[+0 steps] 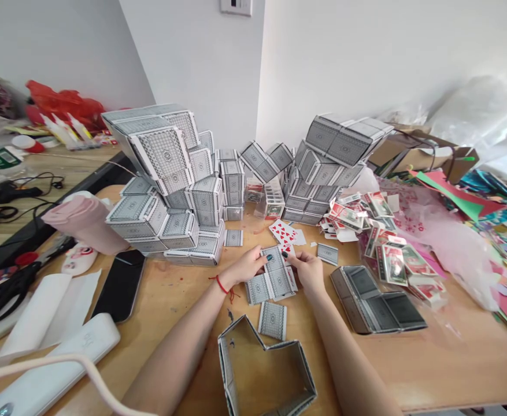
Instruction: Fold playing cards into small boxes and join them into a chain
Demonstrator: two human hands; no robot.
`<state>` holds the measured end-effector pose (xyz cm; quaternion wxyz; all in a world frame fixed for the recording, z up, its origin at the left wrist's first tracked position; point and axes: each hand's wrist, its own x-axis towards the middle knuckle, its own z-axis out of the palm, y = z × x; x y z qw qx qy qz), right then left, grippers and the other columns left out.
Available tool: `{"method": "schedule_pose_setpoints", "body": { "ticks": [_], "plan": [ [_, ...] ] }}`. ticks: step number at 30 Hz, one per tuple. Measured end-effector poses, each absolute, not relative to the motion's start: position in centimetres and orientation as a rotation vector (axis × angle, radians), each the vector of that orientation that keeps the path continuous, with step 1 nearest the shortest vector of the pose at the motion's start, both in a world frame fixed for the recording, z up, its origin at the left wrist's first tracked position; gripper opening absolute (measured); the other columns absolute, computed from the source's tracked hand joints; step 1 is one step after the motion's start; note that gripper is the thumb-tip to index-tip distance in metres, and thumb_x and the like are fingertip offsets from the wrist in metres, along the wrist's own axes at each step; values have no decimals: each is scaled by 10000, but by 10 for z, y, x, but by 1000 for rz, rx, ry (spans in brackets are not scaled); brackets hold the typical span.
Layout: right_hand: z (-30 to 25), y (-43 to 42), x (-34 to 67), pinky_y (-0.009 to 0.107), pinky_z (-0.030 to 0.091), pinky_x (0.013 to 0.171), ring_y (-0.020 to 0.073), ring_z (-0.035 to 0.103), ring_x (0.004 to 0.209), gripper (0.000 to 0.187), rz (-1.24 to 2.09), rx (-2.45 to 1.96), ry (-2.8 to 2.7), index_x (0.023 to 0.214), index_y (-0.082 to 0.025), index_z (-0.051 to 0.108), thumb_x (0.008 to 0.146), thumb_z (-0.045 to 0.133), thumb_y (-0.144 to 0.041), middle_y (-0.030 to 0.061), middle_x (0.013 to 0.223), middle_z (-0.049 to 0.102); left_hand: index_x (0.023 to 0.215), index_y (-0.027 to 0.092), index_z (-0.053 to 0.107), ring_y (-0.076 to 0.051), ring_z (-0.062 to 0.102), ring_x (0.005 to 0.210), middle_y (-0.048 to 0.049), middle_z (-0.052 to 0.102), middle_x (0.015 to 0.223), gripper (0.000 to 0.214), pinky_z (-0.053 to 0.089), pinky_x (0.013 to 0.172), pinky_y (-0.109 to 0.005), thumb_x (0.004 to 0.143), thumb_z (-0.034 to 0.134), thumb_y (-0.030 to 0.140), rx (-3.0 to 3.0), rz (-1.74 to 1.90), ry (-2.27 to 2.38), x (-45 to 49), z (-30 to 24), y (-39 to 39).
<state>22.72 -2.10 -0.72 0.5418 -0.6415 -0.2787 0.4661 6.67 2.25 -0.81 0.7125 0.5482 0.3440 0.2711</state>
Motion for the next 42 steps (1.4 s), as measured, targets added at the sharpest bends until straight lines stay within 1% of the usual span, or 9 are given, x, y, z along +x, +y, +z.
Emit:
{"method": "schedule_pose_setpoints", "body": {
  "ticks": [10, 17, 24, 27, 30, 34, 37, 40, 42],
  "plan": [
    [-12, -18, 227, 215, 315, 411, 96, 412, 421, 286, 959, -1573, -908, 536, -176, 479, 568, 664, -391, -39, 468, 493, 757, 165, 402, -76, 446, 526, 47, 451, 623, 212, 345, 470, -195, 757, 477, 363, 1390, 582, 895, 71, -15, 25],
    [-9, -22, 219, 225, 400, 535, 140, 537, 569, 272, 689, -1603, -1212, 826, -145, 641, 714, 521, -361, 22, 693, 640, 645, 159, 446, -100, 452, 536, 30, 458, 565, 228, 336, 481, -211, 769, 432, 350, 1544, 784, 1084, 77, -15, 24],
    [-8, -31, 210, 254, 455, 548, 161, 591, 554, 363, 411, -1710, -1502, 1038, -170, 626, 772, 392, -250, 49, 737, 688, 666, 150, 488, -111, 453, 530, 19, 471, 555, 262, 337, 486, -223, 775, 424, 379, 1492, 863, 1091, 78, -20, 23],
    [-12, -32, 206, 298, 487, 695, 194, 622, 781, 403, 289, -1646, -1634, 1087, -195, 593, 743, 384, -174, 71, 971, 661, 707, 140, 503, -109, 461, 559, 5, 503, 607, 303, 350, 509, -221, 788, 406, 415, 1458, 880, 1064, 77, -22, 23],
    [-14, -31, 201, 352, 447, 842, 225, 548, 991, 451, 219, -1565, -1738, 1114, -169, 568, 699, 400, -117, 94, 1117, 588, 752, 137, 516, -116, 478, 612, -15, 541, 684, 311, 369, 553, -228, 801, 393, 419, 1477, 896, 1041, 76, -22, 23],
    [-8, -31, 199, 379, 409, 884, 247, 510, 1025, 468, 340, -1514, -1759, 1110, -154, 567, 665, 434, -102, 110, 1151, 560, 785, 134, 531, -132, 494, 667, -27, 560, 731, 317, 384, 606, -243, 776, 441, 438, 1573, 890, 1018, 73, -19, 24],
    [0, -31, 206, 367, 397, 870, 245, 533, 978, 402, 619, -1474, -1601, 1046, -170, 608, 664, 480, -160, 90, 1082, 605, 809, 124, 535, -136, 506, 684, -32, 569, 740, 350, 395, 618, -244, 764, 454, 462, 1579, 857, 991, 73, -17, 25],
    [6, -28, 219, 307, 452, 661, 208, 587, 749, 284, 1004, -1468, -1175, 894, -167, 645, 723, 479, -322, 58, 821, 666, 873, 112, 527, -133, 515, 680, -36, 572, 747, 389, 406, 606, -239, 766, 445, 477, 1496, 812, 919, 74, -14, 23],
    [7, -26, 227, 260, 421, 527, 175, 562, 595, 298, 1206, -1421, -1017, 764, -160, 628, 699, 527, -433, 31, 657, 633, 899, 112, 523, -131, 520, 674, -33, 572, 750, 402, 410, 603, -239, 766, 444, 482, 1467, 806, 880, 74, -11, 21]
  ]
}}
